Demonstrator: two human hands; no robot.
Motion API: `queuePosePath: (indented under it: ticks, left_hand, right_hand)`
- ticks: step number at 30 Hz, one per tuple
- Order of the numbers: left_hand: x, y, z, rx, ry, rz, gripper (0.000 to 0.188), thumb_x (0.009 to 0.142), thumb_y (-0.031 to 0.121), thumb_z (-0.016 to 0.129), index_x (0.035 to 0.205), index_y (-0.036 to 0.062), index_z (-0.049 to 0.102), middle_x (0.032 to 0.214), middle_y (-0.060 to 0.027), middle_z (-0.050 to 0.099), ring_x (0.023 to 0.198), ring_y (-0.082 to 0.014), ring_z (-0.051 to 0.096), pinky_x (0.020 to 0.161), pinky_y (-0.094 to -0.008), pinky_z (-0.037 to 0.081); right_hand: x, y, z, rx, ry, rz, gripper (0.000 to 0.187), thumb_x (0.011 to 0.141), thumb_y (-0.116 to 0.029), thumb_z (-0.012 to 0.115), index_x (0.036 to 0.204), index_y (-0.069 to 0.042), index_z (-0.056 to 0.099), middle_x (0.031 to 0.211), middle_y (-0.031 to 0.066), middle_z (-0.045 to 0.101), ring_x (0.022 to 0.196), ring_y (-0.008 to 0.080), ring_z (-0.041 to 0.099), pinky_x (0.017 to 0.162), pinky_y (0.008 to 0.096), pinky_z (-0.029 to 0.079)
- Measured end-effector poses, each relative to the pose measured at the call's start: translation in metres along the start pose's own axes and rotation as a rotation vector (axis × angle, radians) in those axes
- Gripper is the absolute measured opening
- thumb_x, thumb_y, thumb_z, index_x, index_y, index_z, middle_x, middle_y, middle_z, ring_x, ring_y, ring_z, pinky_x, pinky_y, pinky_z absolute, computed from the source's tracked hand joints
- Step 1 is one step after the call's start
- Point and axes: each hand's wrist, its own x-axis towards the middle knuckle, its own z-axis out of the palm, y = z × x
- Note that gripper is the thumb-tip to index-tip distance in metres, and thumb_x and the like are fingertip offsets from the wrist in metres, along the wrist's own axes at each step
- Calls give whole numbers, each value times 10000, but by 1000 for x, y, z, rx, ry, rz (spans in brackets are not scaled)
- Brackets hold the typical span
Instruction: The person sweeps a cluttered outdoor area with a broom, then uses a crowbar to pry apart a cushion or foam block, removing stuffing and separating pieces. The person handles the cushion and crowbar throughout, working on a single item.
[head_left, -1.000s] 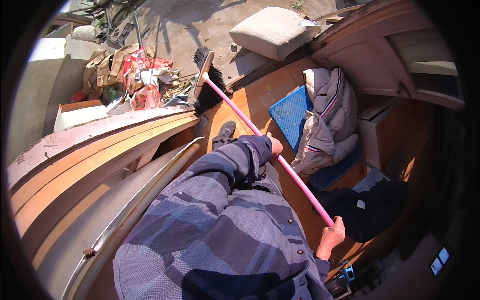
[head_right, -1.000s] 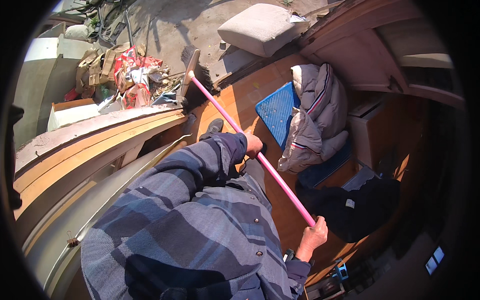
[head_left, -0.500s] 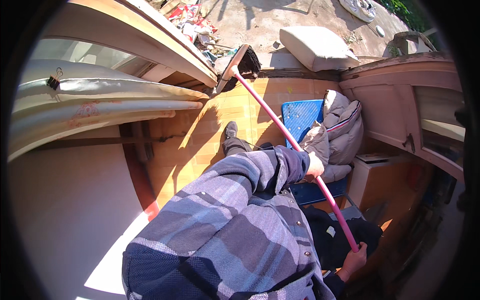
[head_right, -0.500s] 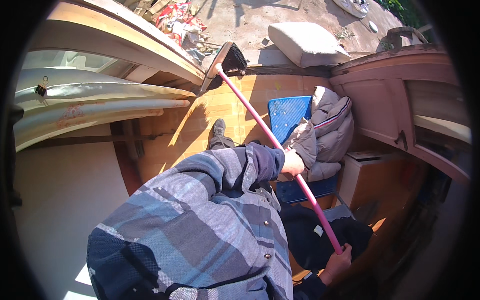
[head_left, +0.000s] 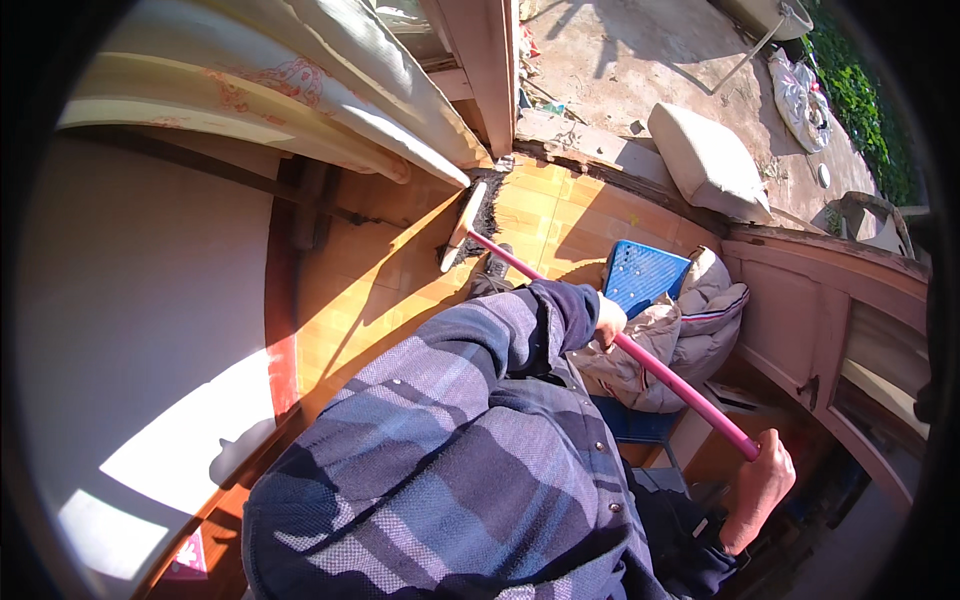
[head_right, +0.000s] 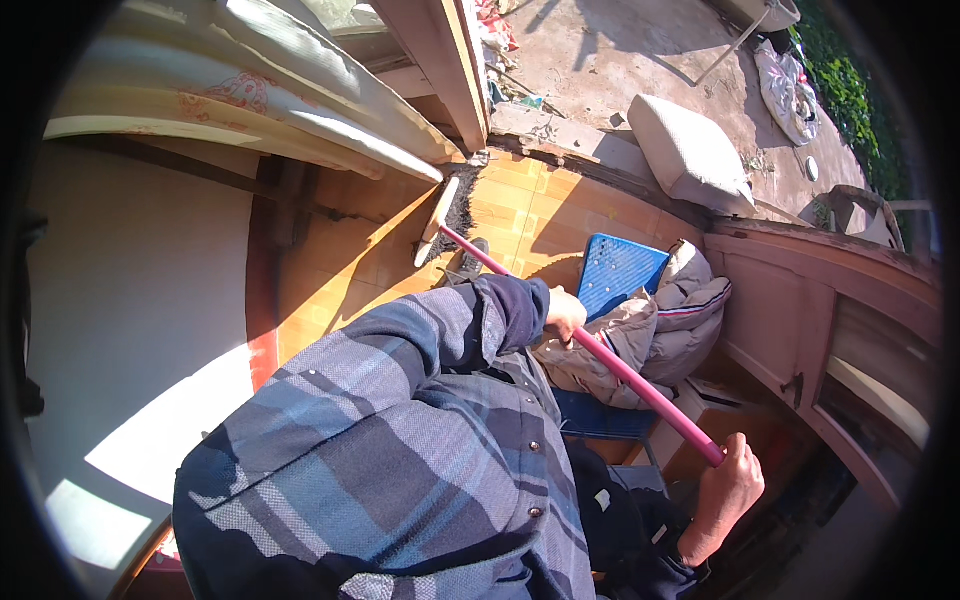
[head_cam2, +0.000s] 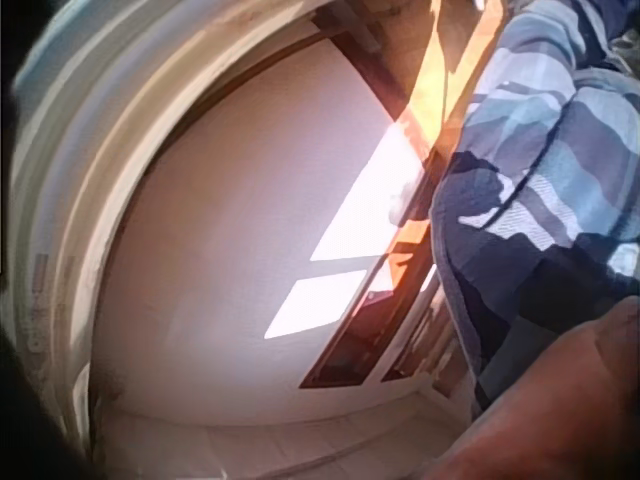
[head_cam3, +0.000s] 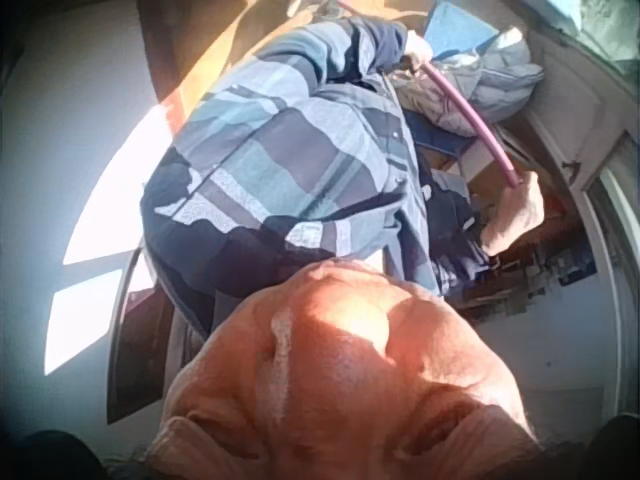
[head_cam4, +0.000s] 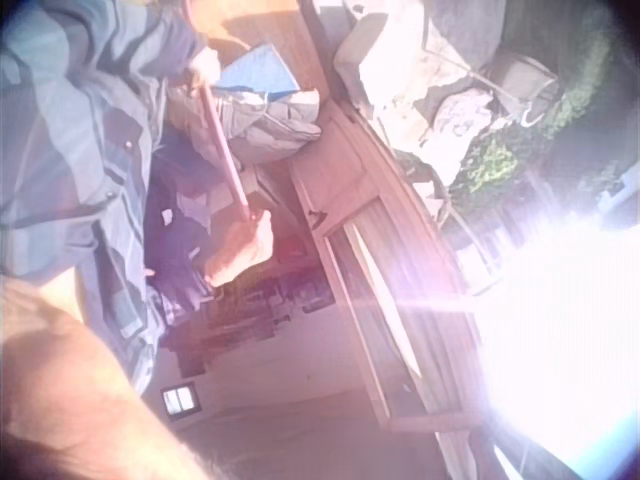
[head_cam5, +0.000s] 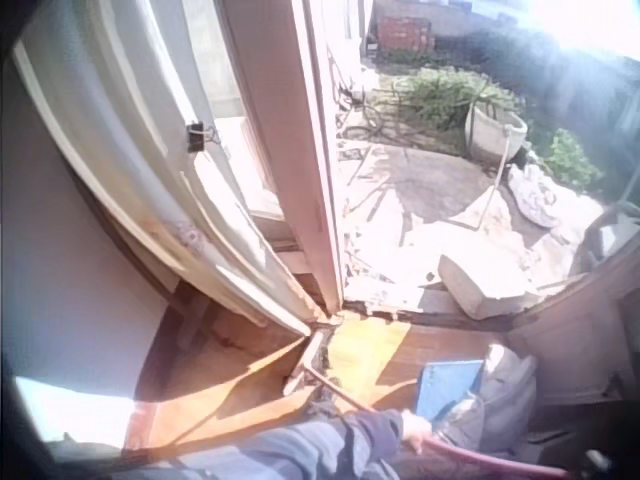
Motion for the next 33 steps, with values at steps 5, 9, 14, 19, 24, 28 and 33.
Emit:
queuePosePath:
  ticks: [5,9,14,19,24,28,33]
  left_hand:
    - [-55,-54,3,-134,53,-189,368,784,436,777,1027,159,765,945,-103,734,948,-310,691,770,-481,509]
    - [-93,-64,-2,-230,337,-178,391,797,442,763,1003,110,761,933,-135,734,943,-334,694,808,-504,517]
    - [-117,-33,-45,-308,609,-72,375,790,407,758,911,52,748,892,-188,714,902,-375,682,775,-504,522]
    - [-160,-45,-47,-373,598,-126,361,798,399,753,819,39,746,724,-158,694,741,-354,688,687,-472,522]
    - [-194,-105,18,-306,476,-355,392,787,420,749,922,52,754,842,-168,718,849,-343,695,738,-482,514]
    - [-204,-154,83,-338,285,-690,397,774,393,782,1066,126,752,1036,-143,722,1048,-344,662,903,-516,483]
    - [-207,-199,144,-367,191,-719,310,798,351,768,1065,194,762,1068,-94,730,1060,-331,666,905,-515,488]
  right_hand:
    - [65,-72,-9,66,18,-266,126,764,-57,668,800,-57,548,724,121,611,728,315,643,627,411,503]
    - [106,-88,-33,54,74,-374,114,758,-36,654,806,-66,556,719,115,614,726,318,638,633,421,492]
    - [166,-48,-76,72,163,-399,130,749,-10,656,805,-51,547,730,139,614,737,366,631,645,437,490]
    - [209,-65,-54,134,104,-413,124,746,-4,652,823,-57,570,763,154,635,754,380,641,652,446,491]
    - [196,-135,34,273,90,-534,83,788,-46,629,787,-86,556,751,107,626,766,332,646,644,439,477]
    - [153,-202,78,300,-23,-670,48,843,-110,616,824,-95,574,754,104,639,760,319,662,652,441,497]
    - [115,-285,79,400,-185,-975,61,885,-98,541,845,-64,571,686,141,628,671,343,668,567,462,504]
